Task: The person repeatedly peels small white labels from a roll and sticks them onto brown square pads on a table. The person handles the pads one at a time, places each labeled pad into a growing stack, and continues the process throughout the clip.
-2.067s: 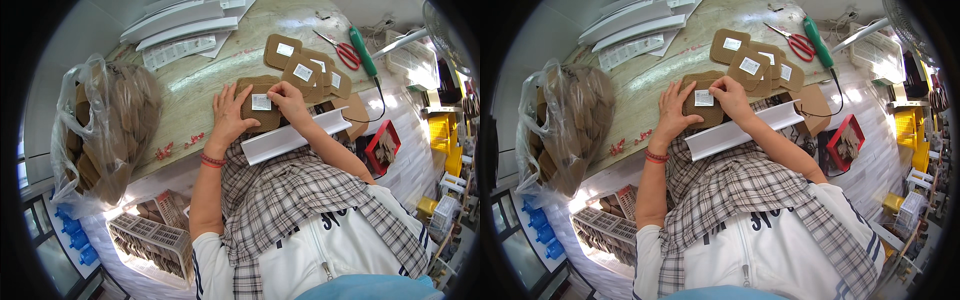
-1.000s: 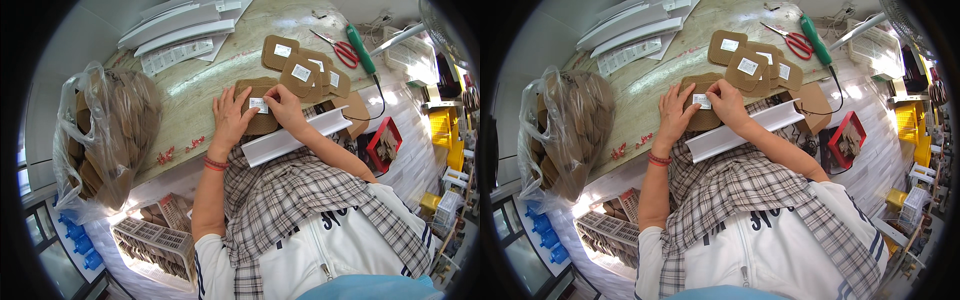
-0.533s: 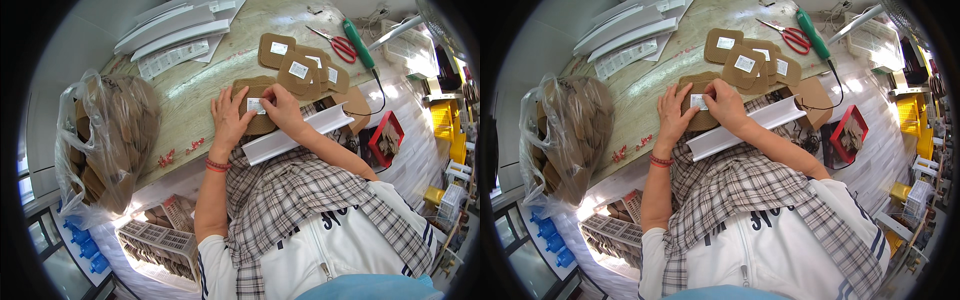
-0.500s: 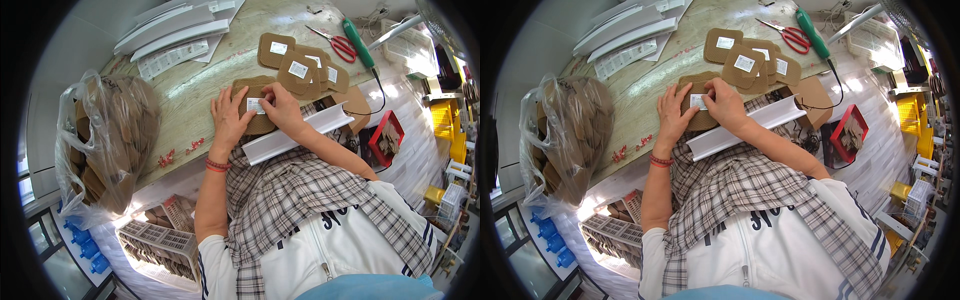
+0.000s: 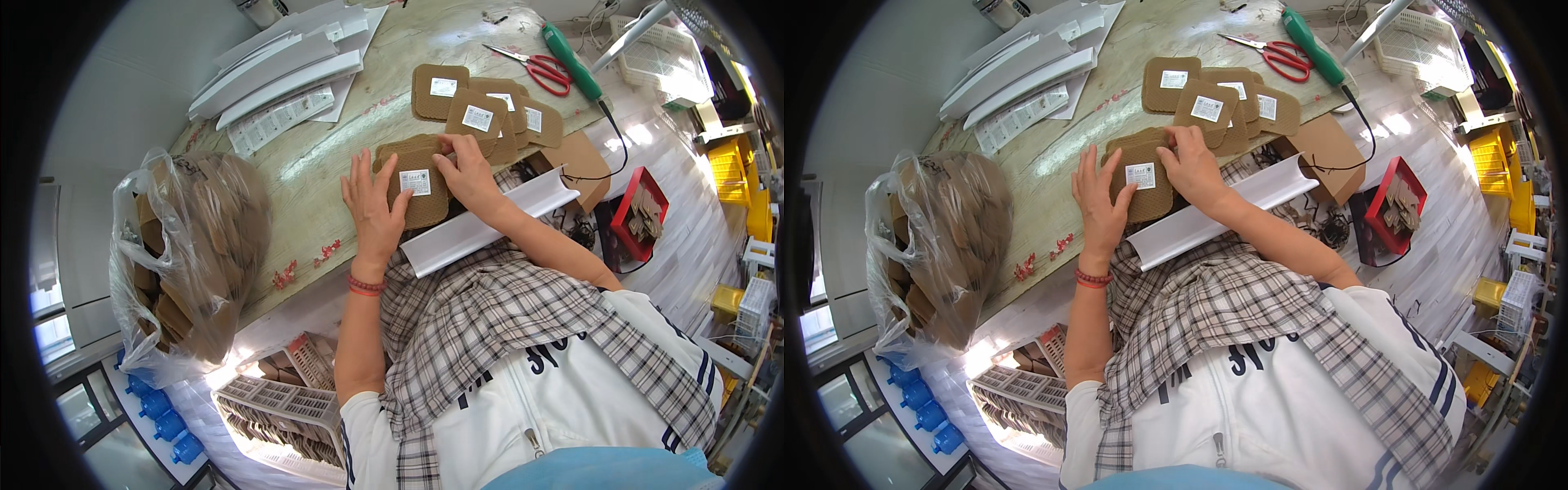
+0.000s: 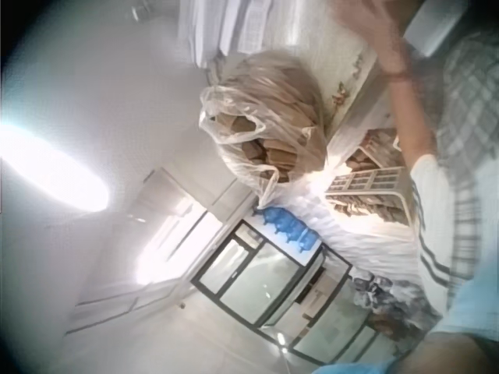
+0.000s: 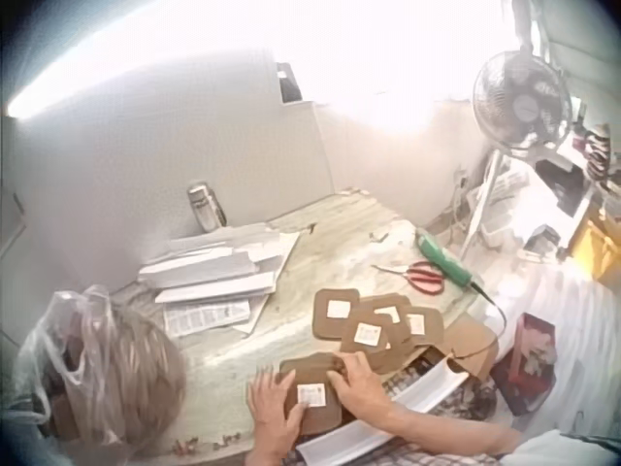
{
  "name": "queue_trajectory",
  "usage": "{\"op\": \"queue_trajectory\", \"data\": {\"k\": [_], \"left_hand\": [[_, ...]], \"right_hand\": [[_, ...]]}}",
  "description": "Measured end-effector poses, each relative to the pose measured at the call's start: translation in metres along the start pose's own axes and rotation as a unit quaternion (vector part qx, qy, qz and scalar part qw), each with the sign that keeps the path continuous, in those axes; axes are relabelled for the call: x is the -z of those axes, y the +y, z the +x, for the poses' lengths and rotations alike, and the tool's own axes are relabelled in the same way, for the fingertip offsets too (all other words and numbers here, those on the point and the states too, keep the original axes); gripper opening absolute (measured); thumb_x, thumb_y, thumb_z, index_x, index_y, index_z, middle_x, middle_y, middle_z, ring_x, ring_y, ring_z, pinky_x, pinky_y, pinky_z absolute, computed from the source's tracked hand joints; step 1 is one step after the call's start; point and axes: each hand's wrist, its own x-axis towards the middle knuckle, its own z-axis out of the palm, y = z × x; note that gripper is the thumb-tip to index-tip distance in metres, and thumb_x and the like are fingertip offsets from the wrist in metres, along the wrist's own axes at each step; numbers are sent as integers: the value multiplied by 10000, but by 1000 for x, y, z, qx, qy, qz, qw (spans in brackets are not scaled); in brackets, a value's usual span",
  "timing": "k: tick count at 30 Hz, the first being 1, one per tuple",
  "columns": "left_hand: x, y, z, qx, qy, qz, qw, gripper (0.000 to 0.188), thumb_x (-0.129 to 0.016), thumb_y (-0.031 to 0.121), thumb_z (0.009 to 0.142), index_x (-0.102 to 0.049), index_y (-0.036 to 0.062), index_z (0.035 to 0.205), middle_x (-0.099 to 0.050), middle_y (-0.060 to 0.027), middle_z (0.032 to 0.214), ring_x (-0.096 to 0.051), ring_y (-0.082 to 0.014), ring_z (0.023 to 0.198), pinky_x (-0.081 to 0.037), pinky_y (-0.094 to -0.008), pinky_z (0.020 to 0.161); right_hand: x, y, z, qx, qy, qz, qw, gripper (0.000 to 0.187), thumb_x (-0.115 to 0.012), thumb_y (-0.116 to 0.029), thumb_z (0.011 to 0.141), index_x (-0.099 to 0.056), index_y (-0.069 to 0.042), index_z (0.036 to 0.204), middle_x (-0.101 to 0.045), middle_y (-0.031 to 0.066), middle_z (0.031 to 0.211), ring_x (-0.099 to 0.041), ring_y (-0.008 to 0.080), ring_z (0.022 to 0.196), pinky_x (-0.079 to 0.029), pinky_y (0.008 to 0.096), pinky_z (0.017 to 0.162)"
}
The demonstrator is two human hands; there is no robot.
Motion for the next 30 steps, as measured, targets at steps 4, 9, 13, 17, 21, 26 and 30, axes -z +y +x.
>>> {"op": "queue_trajectory", "data": {"k": [4,9,13,17,21,26,30], "left_hand": [[10,9,-7,-121,-44,112,985,565,-616,351,941,-500,169,1463,-442,-53,1540,-287,-299,1483,-118,-555,1216],[6,3,-15,-125,-129,106,978,670,-633,409,908,-444,156,1498,-398,-72,1568,-290,-289,1483,-137,-581,1212],[9,4,-15,-136,-144,119,973,749,-653,437,883,-381,194,1537,-324,-88,1608,-274,-311,1488,-125,-608,1202],[9,5,-16,-127,-145,109,975,776,-666,456,879,-371,176,1541,-270,-132,1624,-235,-331,1500,-116,-586,1207],[15,7,-23,-99,-122,87,984,781,-657,464,899,-355,146,1545,-233,-169,1629,-189,-352,1511,-96,-552,1219],[30,26,-40,-86,-87,101,987,766,-641,475,914,-364,127,1538,-237,-178,1622,-176,-371,1510,-84,-565,1215],[31,45,-69,-97,-142,131,976,695,-653,437,917,-449,80,1477,-323,-151,1586,-189,-377,1503,-80,-598,1207]], "right_hand": [[2,-3,3,-15,-10,11,1000,334,-732,-162,847,-625,-12,1125,-598,149,986,-652,301,846,-539,410,746],[-1,0,4,0,2,20,1000,328,-767,-159,812,-633,-18,1076,-624,124,902,-658,287,799,-535,399,713],[-1,-4,4,-15,12,29,999,288,-762,-152,813,-632,-25,1036,-641,114,885,-665,282,796,-532,395,706],[-4,-6,3,-9,18,19,1000,227,-745,-141,827,-638,-32,995,-658,111,897,-674,284,807,-528,394,696],[-4,-12,-1,43,39,67,996,164,-712,-108,865,-633,-24,982,-652,99,877,-657,235,787,-524,350,697],[13,-34,-8,-11,16,255,967,101,-644,-72,955,-601,-8,1021,-635,19,919,-582,71,812,-504,249,721],[37,-40,-2,-12,46,290,956,104,-626,-57,971,-589,-8,1055,-631,10,929,-582,57,848,-500,230,747]]}}
